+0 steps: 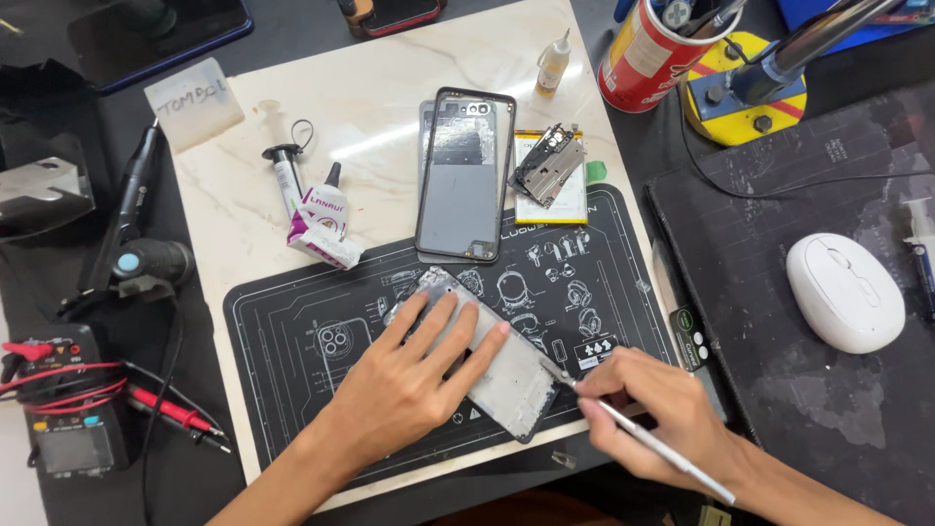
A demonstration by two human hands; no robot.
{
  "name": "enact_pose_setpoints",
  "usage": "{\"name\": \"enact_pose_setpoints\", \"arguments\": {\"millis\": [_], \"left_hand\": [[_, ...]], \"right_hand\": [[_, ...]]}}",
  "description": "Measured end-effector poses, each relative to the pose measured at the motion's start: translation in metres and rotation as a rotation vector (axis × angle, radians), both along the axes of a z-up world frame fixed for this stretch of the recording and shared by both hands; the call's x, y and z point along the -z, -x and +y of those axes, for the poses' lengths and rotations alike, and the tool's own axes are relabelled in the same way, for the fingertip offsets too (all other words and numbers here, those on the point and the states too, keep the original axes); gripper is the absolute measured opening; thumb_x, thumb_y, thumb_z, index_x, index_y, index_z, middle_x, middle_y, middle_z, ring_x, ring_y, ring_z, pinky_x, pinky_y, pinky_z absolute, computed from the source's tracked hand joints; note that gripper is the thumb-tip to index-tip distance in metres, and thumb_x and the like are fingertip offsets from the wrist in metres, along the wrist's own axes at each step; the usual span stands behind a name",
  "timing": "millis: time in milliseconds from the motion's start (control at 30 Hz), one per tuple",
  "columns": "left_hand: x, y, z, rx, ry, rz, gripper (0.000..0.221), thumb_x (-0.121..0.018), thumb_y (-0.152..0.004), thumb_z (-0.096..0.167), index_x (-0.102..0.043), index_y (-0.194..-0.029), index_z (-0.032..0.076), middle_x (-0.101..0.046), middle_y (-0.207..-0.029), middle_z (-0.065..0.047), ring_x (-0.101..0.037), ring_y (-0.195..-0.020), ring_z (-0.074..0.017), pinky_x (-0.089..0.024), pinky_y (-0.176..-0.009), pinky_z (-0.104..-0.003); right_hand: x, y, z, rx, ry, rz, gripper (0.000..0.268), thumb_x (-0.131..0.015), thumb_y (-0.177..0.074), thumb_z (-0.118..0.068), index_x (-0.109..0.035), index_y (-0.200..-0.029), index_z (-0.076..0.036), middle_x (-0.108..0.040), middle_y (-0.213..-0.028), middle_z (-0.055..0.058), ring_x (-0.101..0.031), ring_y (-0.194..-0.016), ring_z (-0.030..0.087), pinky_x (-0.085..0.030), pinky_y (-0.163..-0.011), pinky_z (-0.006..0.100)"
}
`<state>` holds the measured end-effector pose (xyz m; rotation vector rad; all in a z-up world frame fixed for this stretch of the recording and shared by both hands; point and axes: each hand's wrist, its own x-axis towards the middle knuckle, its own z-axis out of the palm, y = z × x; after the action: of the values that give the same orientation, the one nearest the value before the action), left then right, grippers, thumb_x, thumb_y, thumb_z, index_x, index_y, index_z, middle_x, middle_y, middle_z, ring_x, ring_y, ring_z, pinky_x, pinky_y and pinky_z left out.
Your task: The person removes adhesive and small components from a disassembled smartphone frame with a thin metal tool. They scrape the internal edges of the frame to clear the adhesive residue.
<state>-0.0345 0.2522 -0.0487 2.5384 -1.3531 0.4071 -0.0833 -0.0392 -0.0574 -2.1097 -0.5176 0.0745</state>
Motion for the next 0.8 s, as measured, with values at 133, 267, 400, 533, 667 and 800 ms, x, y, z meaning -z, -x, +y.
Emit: {"name": "enact_pose_setpoints", "arguments": {"millis": [133, 267, 400, 533, 667, 800], "left_hand": [[0.003, 0.001, 0.001, -0.003, 0.011, 0.031, 0.054, -0.059, -0.087, 0.012, -0.06, -0.14, 0.003, -0.065, -0.123, -0.019, -0.061, -0.12, -0.0365, -0.046, -0.105, -0.053], [0.006, 0.003, 0.001, -0.011, 0.014, 0.039, 0.054, -0.061, -0.088, 0.01, -0.06, -0.141, 0.002, -0.064, -0.125, -0.02, -0.061, -0.121, -0.0365, -0.047, -0.105, -0.053], [0.005, 0.004, 0.001, -0.006, 0.019, 0.037, 0.056, -0.061, -0.085, 0.01, -0.06, -0.14, 0.002, -0.064, -0.125, -0.02, -0.061, -0.12, -0.0363, -0.047, -0.104, -0.052], [0.006, 0.004, 0.001, -0.007, 0.021, 0.041, 0.055, -0.061, -0.085, 0.009, -0.061, -0.14, 0.003, -0.064, -0.124, -0.02, -0.06, -0.12, -0.0359, -0.047, -0.103, -0.052], [0.009, 0.004, 0.0, -0.012, 0.034, 0.047, 0.055, -0.062, -0.085, 0.008, -0.061, -0.14, 0.004, -0.064, -0.125, -0.02, -0.06, -0.12, -0.0354, -0.047, -0.104, -0.053], [0.009, 0.004, 0.0, -0.013, 0.029, 0.046, 0.055, -0.062, -0.085, 0.008, -0.061, -0.14, 0.004, -0.064, -0.124, -0.02, -0.061, -0.12, -0.0355, -0.047, -0.104, -0.053]], "right_hand": [[-0.002, -0.001, 0.005, -0.123, 0.04, -0.269, 0.019, -0.078, -0.078, 0.0, -0.062, -0.089, 0.0, -0.069, -0.083, 0.01, -0.067, -0.069, 0.02, -0.051, -0.059, 0.03], [0.002, 0.002, 0.004, -0.145, 0.043, -0.358, 0.022, -0.076, -0.078, 0.003, -0.06, -0.093, 0.001, -0.066, -0.084, 0.011, -0.066, -0.068, 0.022, -0.053, -0.059, 0.032], [0.008, 0.004, -0.001, -0.193, 0.01, -0.531, 0.024, -0.075, -0.08, 0.006, -0.059, -0.097, 0.002, -0.065, -0.083, 0.012, -0.064, -0.063, 0.021, -0.051, -0.054, 0.032], [0.019, 0.008, -0.005, -0.242, -0.131, -0.712, 0.026, -0.073, -0.086, 0.005, -0.056, -0.106, 0.004, -0.066, -0.086, 0.011, -0.065, -0.065, 0.02, -0.051, -0.053, 0.031], [0.024, 0.01, -0.004, -0.217, -0.151, -0.705, 0.025, -0.072, -0.087, 0.005, -0.056, -0.107, 0.003, -0.066, -0.086, 0.011, -0.065, -0.065, 0.019, -0.05, -0.053, 0.03], [0.019, 0.01, -0.005, -0.202, -0.088, -0.59, 0.024, -0.074, -0.084, 0.005, -0.057, -0.102, 0.002, -0.067, -0.086, 0.012, -0.064, -0.063, 0.019, -0.05, -0.052, 0.03]]}}
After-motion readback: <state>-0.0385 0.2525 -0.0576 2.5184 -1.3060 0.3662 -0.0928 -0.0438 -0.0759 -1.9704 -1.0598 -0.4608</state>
